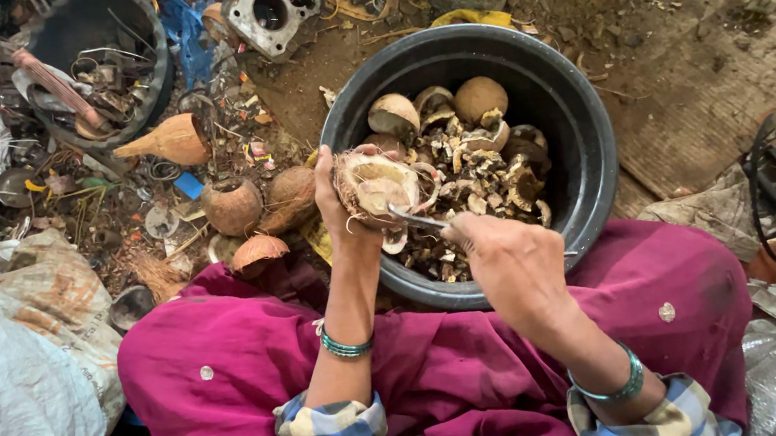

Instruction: The person sits on the ground and uses a small blade to scoop coconut kernel out of halved coconut shells, dropping the loosened kernel into a large basin already filled with shells and kernel pieces. They work through shells one at a time and place finished shells aside.

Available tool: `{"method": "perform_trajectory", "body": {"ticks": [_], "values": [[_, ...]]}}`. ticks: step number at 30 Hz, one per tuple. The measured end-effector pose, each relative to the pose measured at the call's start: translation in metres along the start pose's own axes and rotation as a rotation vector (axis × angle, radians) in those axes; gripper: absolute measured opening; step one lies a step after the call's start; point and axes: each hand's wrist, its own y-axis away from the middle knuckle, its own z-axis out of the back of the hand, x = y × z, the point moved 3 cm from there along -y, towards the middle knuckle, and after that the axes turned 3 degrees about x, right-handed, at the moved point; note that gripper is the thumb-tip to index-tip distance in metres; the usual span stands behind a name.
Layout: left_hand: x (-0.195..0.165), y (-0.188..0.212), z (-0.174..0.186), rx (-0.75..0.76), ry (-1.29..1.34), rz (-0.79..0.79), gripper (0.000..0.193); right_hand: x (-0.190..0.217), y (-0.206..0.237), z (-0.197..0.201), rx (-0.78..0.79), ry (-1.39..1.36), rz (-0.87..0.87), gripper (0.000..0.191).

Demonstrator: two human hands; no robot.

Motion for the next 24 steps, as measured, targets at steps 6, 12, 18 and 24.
{"method": "perform_trajectory", "body": {"ticks": [6,12,18,24], "values": [[0.006,0.01,-0.006,0.143,-0.188,-0.136,0.061,-0.029,-0.015,-0.004,0.035,0.094,-0.117,0.011],[-0.004,0.016,-0.008,0.217,-0.017,-0.01,0.064,-0.032,-0.009,0.026,0.126,0.025,-0.094,0.01],[-0.002,0.028,-0.016,0.458,0.184,0.103,0.069,-0.005,-0.002,0.031,0.161,-0.156,0.145,0.017],[-0.001,0.038,-0.02,0.599,0.16,0.127,0.075,0.002,-0.001,0.028,0.23,-0.139,0.167,0.009]]}}
